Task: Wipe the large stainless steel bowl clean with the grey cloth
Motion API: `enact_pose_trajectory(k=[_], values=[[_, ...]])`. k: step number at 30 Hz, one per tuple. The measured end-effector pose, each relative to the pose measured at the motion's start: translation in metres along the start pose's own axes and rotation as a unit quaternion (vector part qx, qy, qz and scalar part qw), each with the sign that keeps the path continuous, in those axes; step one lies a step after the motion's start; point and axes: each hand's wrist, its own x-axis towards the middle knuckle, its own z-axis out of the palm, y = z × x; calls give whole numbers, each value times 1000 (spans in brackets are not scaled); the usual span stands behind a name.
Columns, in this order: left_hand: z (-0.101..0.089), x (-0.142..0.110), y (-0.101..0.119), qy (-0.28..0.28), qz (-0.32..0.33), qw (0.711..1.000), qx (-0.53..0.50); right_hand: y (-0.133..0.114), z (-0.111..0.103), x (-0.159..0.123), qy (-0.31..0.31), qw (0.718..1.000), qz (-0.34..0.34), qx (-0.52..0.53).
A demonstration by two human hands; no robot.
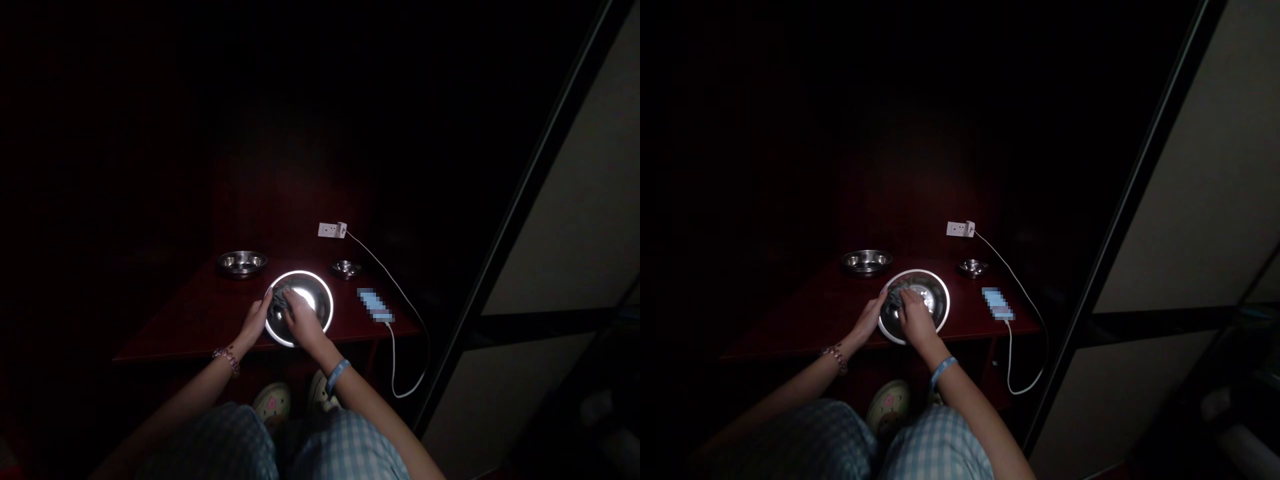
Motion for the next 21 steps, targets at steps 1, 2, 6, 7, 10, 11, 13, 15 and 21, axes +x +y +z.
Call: enact_pose_trajectory(k=[1,2,6,7,10,11,13,15,21], values=[[0,0,0,4,-2,1000,1,-2,0,0,-5,1000,-5,7],[-1,0,0,9,-2,1000,4,-5,0,0,-12,1000,-6,16],[-4,-1,1,31,1,999,27,-12,-7,-1,-63,997,18,46],[-4,-1,2,41,0,999,35,-13,-8,-1,-78,995,29,49],[-5,-1,3,71,-1,996,51,-14,-13,-3,-105,992,47,48],[-5,-1,3,75,1,996,52,-14,-14,-4,-109,992,49,47],[-5,0,3,71,4,996,48,-13,-18,-6,-113,991,51,50],[-5,1,2,63,2,997,43,-14,-21,-8,-118,989,47,70],[-5,1,0,55,-2,998,7,-16,-24,-12,-120,984,72,112]])
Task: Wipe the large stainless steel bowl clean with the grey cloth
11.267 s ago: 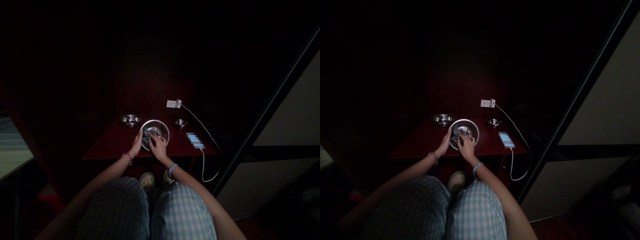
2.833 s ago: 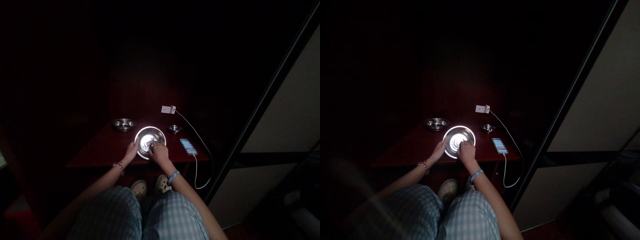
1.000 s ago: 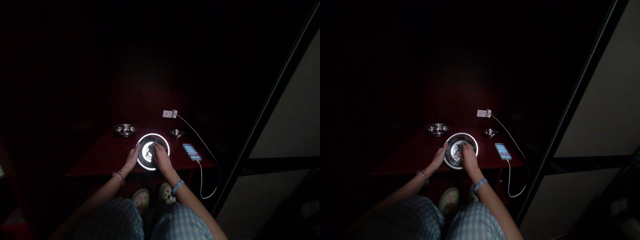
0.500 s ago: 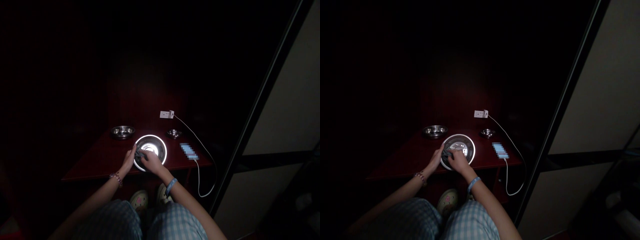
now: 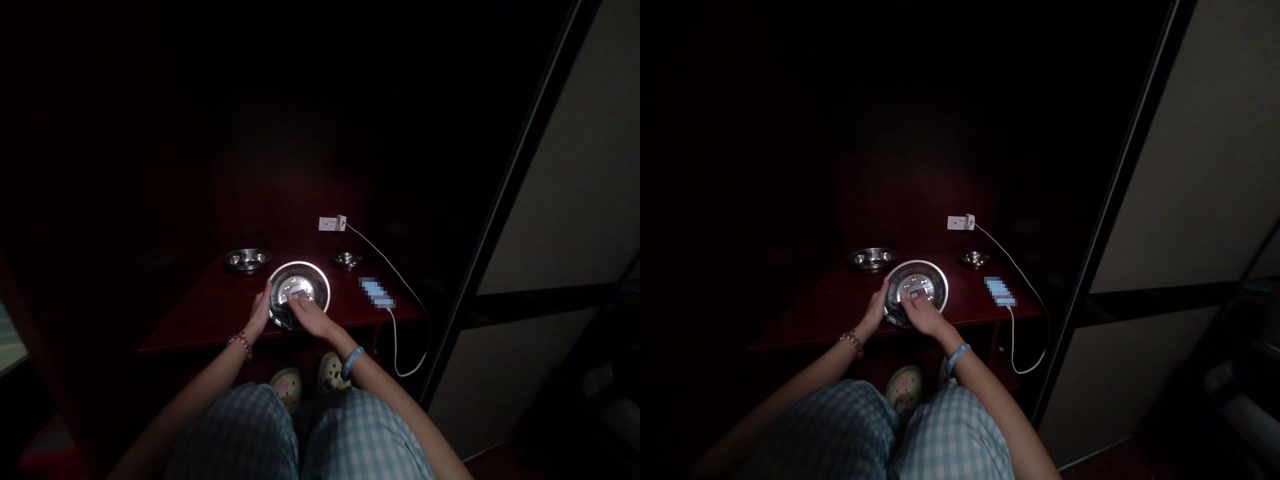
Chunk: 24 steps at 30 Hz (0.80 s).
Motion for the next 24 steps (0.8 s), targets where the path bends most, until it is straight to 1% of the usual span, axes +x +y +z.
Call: enact_pose_trajectory(k=[4,7,12,15,19,22,24], values=[[1,0,0,13,0,1000,4,2,-1,-4,27,996,-15,-87],[1,-1,1,11,8,1000,6,2,-7,-9,44,986,-10,-160],[1,-1,1,5,10,1000,-7,-3,-15,-14,14,970,10,-244],[1,1,-2,-2,10,1000,-12,-5,-17,-15,8,964,20,-266],[0,5,-8,-9,0,1000,-10,-5,-19,-15,22,959,51,-277],[0,7,-11,-10,-6,1000,-7,-6,-21,-14,47,959,83,-268],[1,7,-12,-12,-7,1000,-3,-6,-22,-13,87,960,102,-248]])
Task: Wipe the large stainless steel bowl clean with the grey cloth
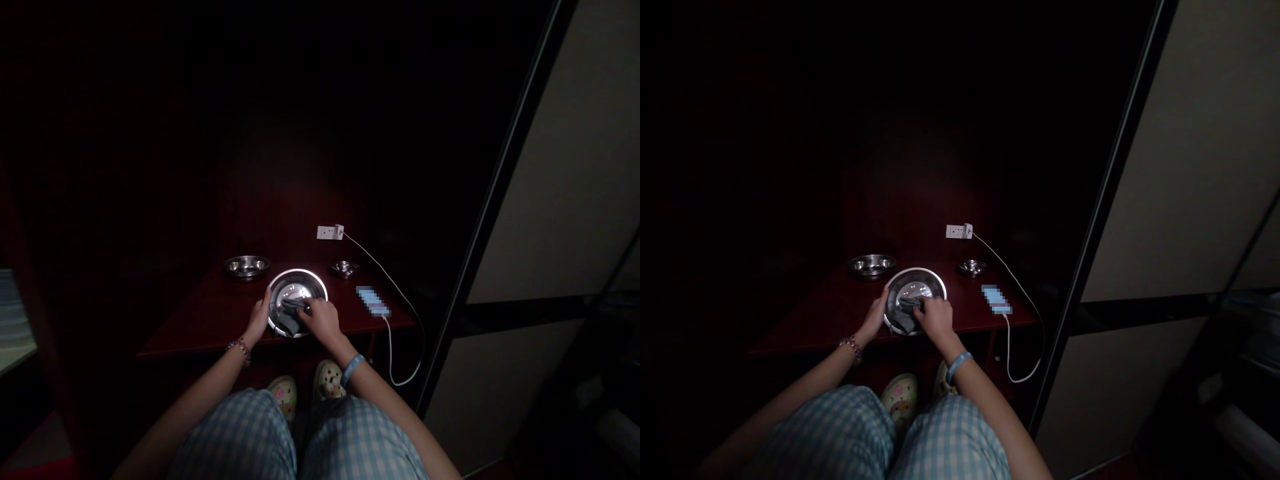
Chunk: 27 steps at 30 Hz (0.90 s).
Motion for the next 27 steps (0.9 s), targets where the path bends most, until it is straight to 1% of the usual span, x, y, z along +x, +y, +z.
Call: enact_pose_trajectory(k=[3,5,7,9,11,12,14,16,18,21,22,24,27], values=[[1,-1,0,-4,4,1000,-10,3,2,3,80,993,33,77],[1,-1,-1,-2,6,1000,-17,7,4,6,137,975,59,165],[2,0,-2,1,8,1000,-16,12,5,9,190,939,89,272],[3,1,-3,1,7,1000,-12,16,5,13,244,890,112,368],[3,1,-3,2,6,1000,-8,19,3,18,289,845,121,434],[4,0,-3,5,8,1000,-5,20,2,20,304,827,121,457],[4,-1,-2,13,17,1000,-1,21,1,24,317,800,119,495],[4,-3,0,20,29,999,0,22,2,26,316,781,119,526],[5,-4,0,18,40,999,0,24,6,27,309,761,123,557],[4,-5,0,12,36,999,0,30,14,26,310,724,136,601],[4,-4,0,11,31,999,2,32,16,26,319,712,146,608],[3,-4,0,14,24,1000,8,37,18,26,358,695,167,601],[2,-2,-1,22,18,1000,8,44,18,26,430,687,188,554]])
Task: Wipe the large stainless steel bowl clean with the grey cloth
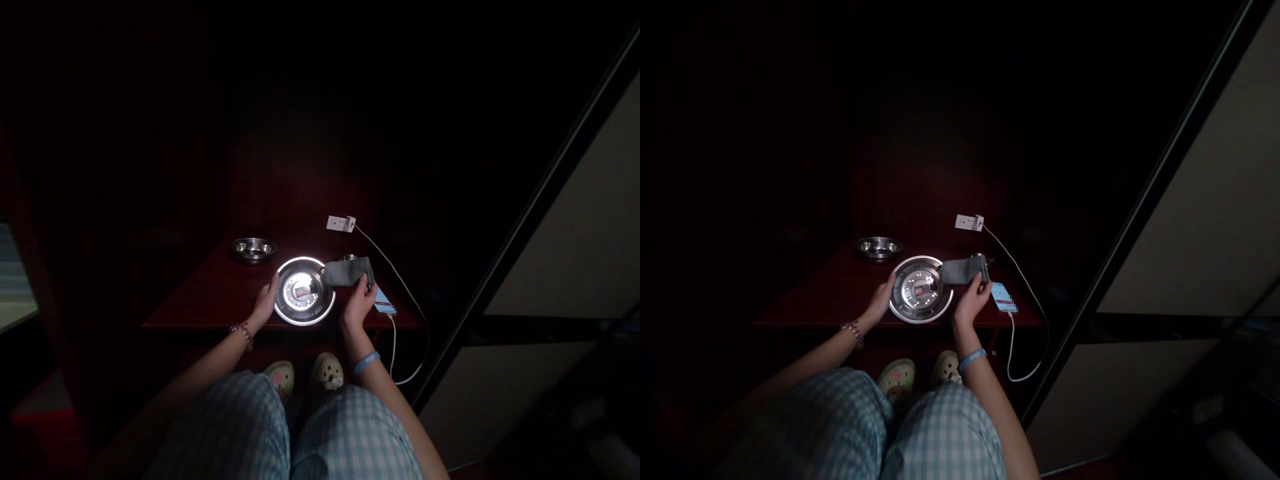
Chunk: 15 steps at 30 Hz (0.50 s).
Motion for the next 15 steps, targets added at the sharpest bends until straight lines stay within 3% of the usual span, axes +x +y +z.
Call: enact_pose_trajectory(k=[5,9,11,15], values=[[-1,6,-5,29,-19,999,-25,0,-3,1,43,997,-61,-28],[-2,9,-9,54,-28,997,-50,3,-3,-1,52,996,-66,-37],[-2,10,-10,67,-31,996,-57,5,-2,-4,28,996,-69,-41],[-3,7,-7,80,-27,995,-58,9,1,-15,-103,987,-89,-82]])
